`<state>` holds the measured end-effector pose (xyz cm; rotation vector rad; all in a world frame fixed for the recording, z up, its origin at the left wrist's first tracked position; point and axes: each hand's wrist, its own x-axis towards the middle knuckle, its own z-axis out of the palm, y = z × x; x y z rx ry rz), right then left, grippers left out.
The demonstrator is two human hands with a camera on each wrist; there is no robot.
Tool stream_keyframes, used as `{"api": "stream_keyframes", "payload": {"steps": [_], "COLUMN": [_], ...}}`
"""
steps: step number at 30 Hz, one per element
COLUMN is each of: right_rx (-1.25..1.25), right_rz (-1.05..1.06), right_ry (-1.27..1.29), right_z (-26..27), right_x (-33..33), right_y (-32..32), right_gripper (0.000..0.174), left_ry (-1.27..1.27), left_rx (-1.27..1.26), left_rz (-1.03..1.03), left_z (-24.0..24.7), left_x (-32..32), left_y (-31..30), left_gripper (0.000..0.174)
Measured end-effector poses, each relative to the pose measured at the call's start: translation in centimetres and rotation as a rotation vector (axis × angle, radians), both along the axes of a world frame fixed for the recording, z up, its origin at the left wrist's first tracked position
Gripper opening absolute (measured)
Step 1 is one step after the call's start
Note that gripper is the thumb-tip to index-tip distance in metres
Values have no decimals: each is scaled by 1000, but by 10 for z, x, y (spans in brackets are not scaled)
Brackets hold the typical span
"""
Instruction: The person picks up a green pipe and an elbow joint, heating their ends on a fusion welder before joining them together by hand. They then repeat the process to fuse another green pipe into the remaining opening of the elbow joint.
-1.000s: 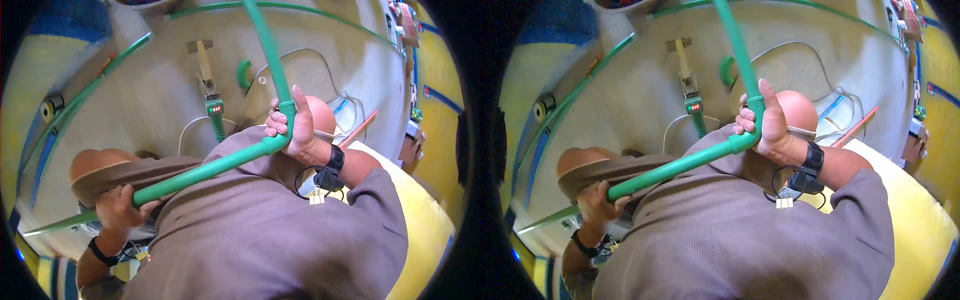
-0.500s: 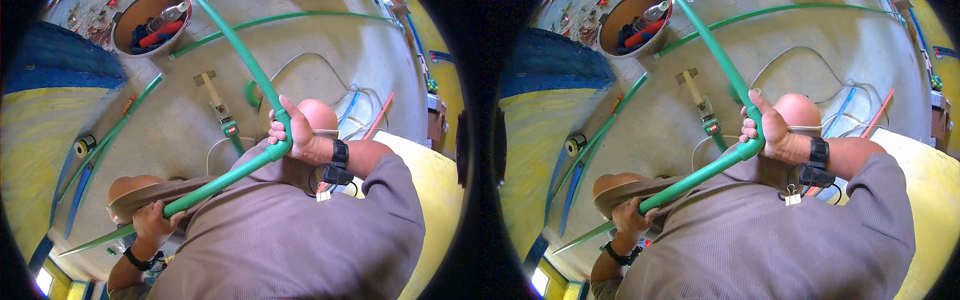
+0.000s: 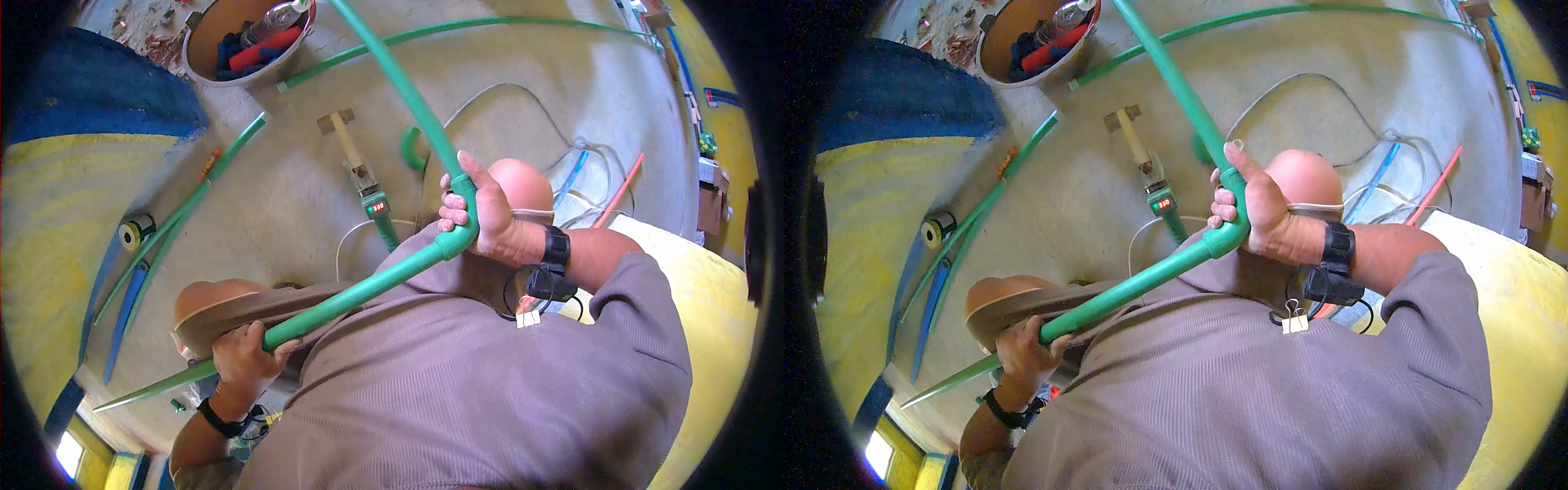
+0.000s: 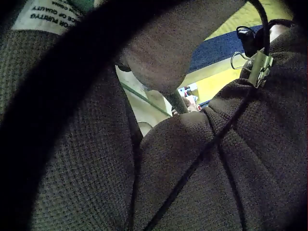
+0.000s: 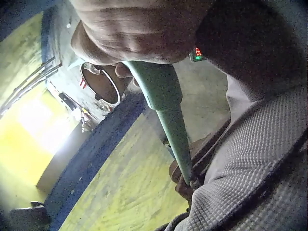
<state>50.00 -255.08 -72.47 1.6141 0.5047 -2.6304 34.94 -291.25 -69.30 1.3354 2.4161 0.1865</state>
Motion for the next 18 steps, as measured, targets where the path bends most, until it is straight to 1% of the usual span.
{"api": "stream_keyframes", "payload": {"steps": [4,6,16,18], "right_rx": [15,11,-8,17], "right_rz": [8,9,13,21], "right_ry": [-2,3,24,10], "right_z": [0,0,0,1], "right_x": [0,0,-1,-1], "right_y": [-1,0,2,1], "right_gripper": [49,49,48,48], "left_ry": [10,-35,-67,-29], "left_rx": [-55,-111,-27,-43], "left_rz": [-13,3,8,5], "left_z": [4,3,5,5], "left_x": [1,0,-2,-2], "left_y": [1,-2,4,5], "left_gripper": [51,47,50,51]}}
